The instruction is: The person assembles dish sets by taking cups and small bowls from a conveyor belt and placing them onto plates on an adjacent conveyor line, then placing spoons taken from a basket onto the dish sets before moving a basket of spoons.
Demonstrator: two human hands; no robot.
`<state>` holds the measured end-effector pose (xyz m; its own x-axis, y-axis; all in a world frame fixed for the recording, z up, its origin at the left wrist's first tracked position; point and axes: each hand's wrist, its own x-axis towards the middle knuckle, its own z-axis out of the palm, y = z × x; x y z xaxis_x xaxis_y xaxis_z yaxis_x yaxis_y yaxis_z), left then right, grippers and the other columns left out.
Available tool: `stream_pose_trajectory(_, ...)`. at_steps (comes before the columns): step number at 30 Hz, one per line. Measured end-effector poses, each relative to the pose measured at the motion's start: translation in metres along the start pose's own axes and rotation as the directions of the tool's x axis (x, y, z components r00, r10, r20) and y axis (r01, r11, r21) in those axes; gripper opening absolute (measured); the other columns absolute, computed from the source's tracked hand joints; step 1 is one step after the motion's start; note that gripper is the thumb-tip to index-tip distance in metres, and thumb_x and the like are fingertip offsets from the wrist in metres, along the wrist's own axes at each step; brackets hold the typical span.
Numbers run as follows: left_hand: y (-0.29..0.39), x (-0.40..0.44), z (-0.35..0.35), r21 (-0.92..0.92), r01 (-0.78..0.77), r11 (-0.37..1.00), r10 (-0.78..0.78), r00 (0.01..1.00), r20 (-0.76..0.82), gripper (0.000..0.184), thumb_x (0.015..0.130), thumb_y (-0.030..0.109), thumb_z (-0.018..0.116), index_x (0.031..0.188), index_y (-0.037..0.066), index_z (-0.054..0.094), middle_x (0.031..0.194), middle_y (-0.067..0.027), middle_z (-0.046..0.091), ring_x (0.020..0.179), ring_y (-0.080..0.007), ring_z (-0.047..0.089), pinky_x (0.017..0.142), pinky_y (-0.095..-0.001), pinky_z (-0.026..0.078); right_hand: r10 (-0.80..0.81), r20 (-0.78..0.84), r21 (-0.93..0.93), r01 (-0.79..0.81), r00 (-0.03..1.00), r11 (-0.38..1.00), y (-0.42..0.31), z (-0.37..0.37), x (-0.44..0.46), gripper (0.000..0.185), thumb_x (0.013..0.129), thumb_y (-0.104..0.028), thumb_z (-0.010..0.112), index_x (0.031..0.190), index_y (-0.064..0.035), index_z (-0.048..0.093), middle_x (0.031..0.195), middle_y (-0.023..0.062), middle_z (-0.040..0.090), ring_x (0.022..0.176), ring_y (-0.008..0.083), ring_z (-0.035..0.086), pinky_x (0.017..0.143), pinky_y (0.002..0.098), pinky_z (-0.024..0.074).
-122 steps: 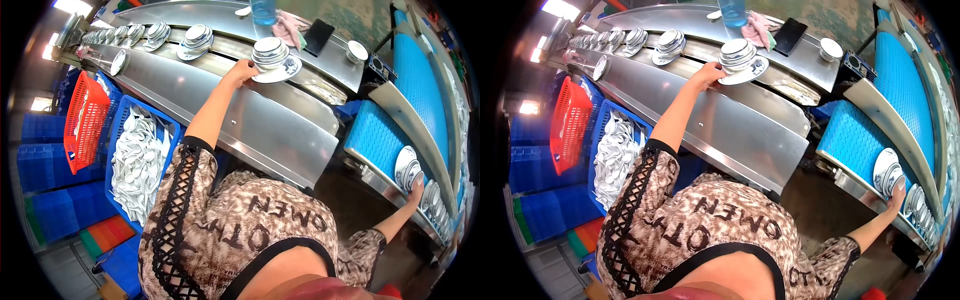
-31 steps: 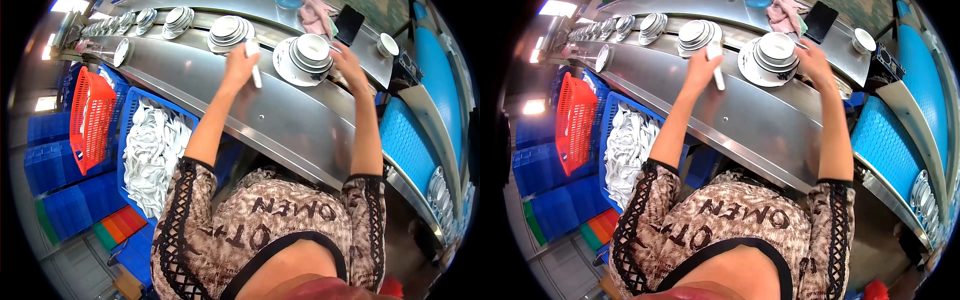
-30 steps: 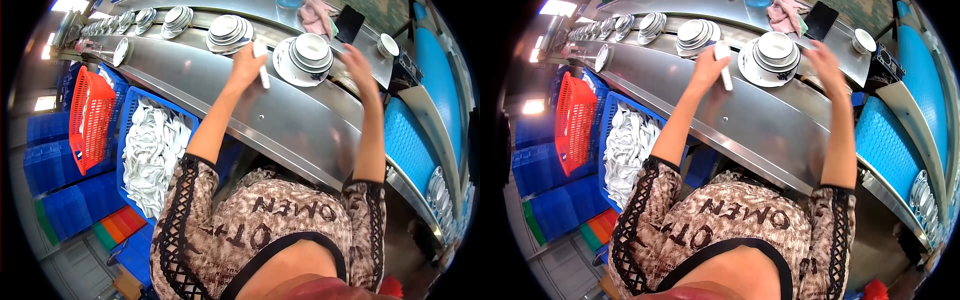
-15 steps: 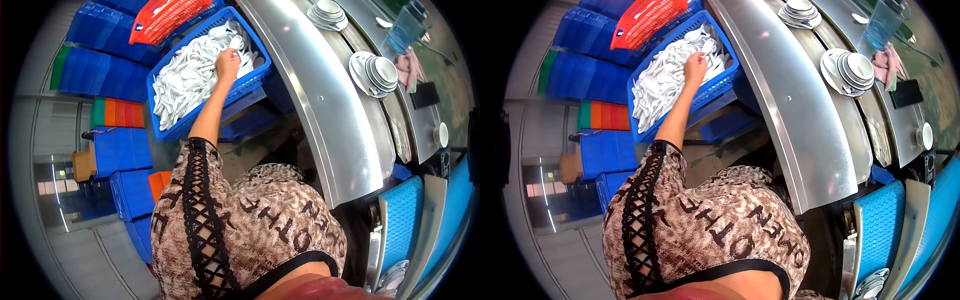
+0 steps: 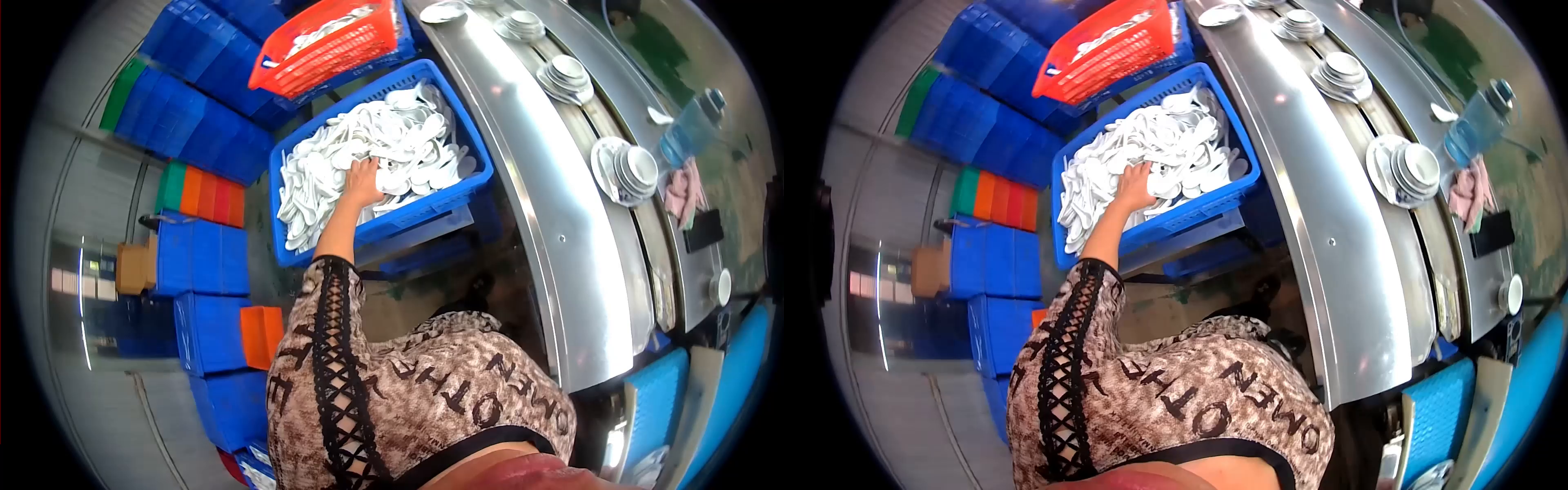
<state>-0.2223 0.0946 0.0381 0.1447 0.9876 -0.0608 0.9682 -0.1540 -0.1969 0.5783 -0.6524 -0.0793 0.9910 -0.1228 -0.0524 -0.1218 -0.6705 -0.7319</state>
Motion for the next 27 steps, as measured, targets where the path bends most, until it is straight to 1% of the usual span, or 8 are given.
stream_pose_trajectory(4,0.01,-0.006,0.023,-0.07,-0.309,0.948,0.269,0.902,-0.338,0.061,0.059,0.028,0.072,0.109,0.003,0.049,0.102,-0.0136,0.056,0.098,-0.0311,0.051,0.091,-0.0468,0.033,-0.172,0.101,0.369,0.124,0.98,0.921,0.045,-0.014,-0.023,0.046,0.079,-0.022,0.05,0.119,0.0014,0.047,0.124,0.0177,0.045,0.111,0.0262,0.047,0.092,0.0379,0.0393)
stream_pose_trajectory(6,0.015,-0.011,0.013,-0.096,-0.367,0.925,0.33,0.904,-0.272,0.058,0.059,0.027,0.073,0.107,0.003,0.051,0.1,-0.014,0.057,0.095,-0.0316,0.051,0.086,-0.0419,0.037,-0.358,0.137,0.56,0.226,0.923,0.797,0.042,0.007,-0.045,0.047,0.078,-0.022,0.05,0.119,0.0019,0.047,0.124,0.0183,0.045,0.111,0.0269,0.047,0.092,0.0385,0.0394)
stream_pose_trajectory(8,0.028,-0.015,-0.002,-0.093,-0.373,0.923,0.348,0.913,-0.211,0.051,0.06,0.02,0.073,0.106,0.007,0.054,0.099,-0.0111,0.057,0.095,-0.0301,0.05,0.083,-0.0384,0.04,-0.438,0.273,0.791,0.059,0.857,0.609,-0.114,0.056,-0.113,0.057,0.078,-0.017,0.055,0.127,0.0032,0.034,0.126,0.0161,0.042,0.113,0.0285,0.045,0.095,0.0406,0.0368)
stream_pose_trajectory(12,0.043,-0.023,-0.02,-0.072,-0.391,0.918,0.378,0.914,-0.147,0.046,0.063,0.017,0.071,0.105,0.008,0.056,0.098,-0.0101,0.058,0.095,-0.0297,0.05,0.082,-0.038,0.041,-0.262,0.304,0.717,-0.039,0.916,0.696,-0.25,0.161,-0.144,0.04,0.075,-0.001,0.054,0.115,0.0008,0.051,0.108,0.0102,0.056,0.096,0.0199,0.055,0.082,0.032,0.0444)
stream_pose_trajectory(16,0.011,-0.019,-0.002,-0.052,-0.394,0.917,0.37,0.894,-0.254,0.044,0.07,0.023,0.068,0.105,0.0,0.054,0.101,-0.0194,0.055,0.098,-0.0352,0.048,0.087,-0.0404,0.038,-0.445,0.356,0.646,0.128,0.821,0.753,-0.366,0.243,-0.181,0.031,0.067,-0.007,0.063,0.098,-0.0018,0.061,0.088,0.0029,0.061,0.076,0.0126,0.056,0.07,0.028,0.045)
stream_pose_trajectory(19,-0.018,-0.014,0.008,-0.11,-0.341,0.934,0.286,0.894,-0.344,0.053,0.073,0.029,0.066,0.106,-0.01,0.05,0.105,-0.026,0.052,0.103,-0.0388,0.045,0.091,-0.0423,0.035,-0.422,0.538,0.327,0.281,0.729,0.902,-0.4,0.304,-0.166,0.033,0.067,-0.016,0.067,0.098,-0.0072,0.061,0.09,0.0104,0.062,0.078,0.0191,0.058,0.07,0.034,0.0474)
stream_pose_trajectory(20,-0.026,-0.009,0.013,-0.165,-0.332,0.929,0.253,0.894,-0.371,0.056,0.074,0.03,0.066,0.107,-0.012,0.048,0.107,-0.0272,0.051,0.104,-0.0402,0.045,0.092,-0.0428,0.034,-0.316,0.548,0.485,0.013,0.774,0.874,-0.402,0.311,-0.185,0.038,0.067,-0.018,0.065,0.102,-0.0066,0.059,0.094,0.0131,0.06,0.082,0.0227,0.058,0.072,0.0358,0.0473)
stream_pose_trajectory(27,-0.018,0.012,-0.01,-0.58,-0.151,0.801,0.086,0.987,-0.138,0.044,0.075,0.023,0.065,0.102,-0.011,0.055,0.093,-0.0236,0.06,0.083,-0.0333,0.058,0.076,-0.0383,0.045,-0.514,0.347,0.45,0.341,0.785,0.825,-0.378,0.204,-0.171,0.042,0.078,-0.034,0.059,0.11,-0.0067,0.057,0.099,0.0125,0.061,0.088,0.0216,0.057,0.078,0.0303,0.0445)
